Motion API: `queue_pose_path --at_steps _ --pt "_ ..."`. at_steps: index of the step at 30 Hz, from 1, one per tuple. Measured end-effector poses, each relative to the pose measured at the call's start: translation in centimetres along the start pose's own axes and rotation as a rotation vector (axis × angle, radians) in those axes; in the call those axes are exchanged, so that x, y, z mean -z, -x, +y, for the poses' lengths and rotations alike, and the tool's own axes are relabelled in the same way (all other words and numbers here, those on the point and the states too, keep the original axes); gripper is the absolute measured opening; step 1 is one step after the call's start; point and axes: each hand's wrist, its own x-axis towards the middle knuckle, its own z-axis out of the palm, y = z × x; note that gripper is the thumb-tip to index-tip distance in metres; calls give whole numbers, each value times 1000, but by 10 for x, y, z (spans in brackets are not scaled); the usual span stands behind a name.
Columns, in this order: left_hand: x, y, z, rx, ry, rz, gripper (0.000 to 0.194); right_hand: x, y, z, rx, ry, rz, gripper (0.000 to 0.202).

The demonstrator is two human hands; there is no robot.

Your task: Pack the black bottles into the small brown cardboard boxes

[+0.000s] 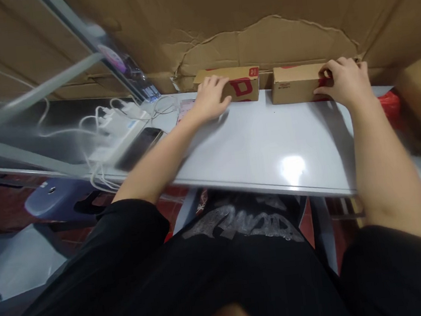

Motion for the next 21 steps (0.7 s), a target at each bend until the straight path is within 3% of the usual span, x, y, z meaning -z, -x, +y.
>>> queue_pose_path --at_steps 5,9,13,17,21 --pt "-5 -39 13 -47 -81 -104 94 -16 -3 14 -44 26 68 48" --pt "-4 -73 20 43 -139 -151 96 -23 -3 20 -40 20 87 54" --pt "-4 -73 38 82 -269 -175 116 -22 2 12 -28 97 53 58" --pt "6 -63 70 92 -357 -268 128 -25 7 4 -27 105 86 79" --pt "35 -63 110 170 -338 -384 83 -37 5 7 4 38 118 81"
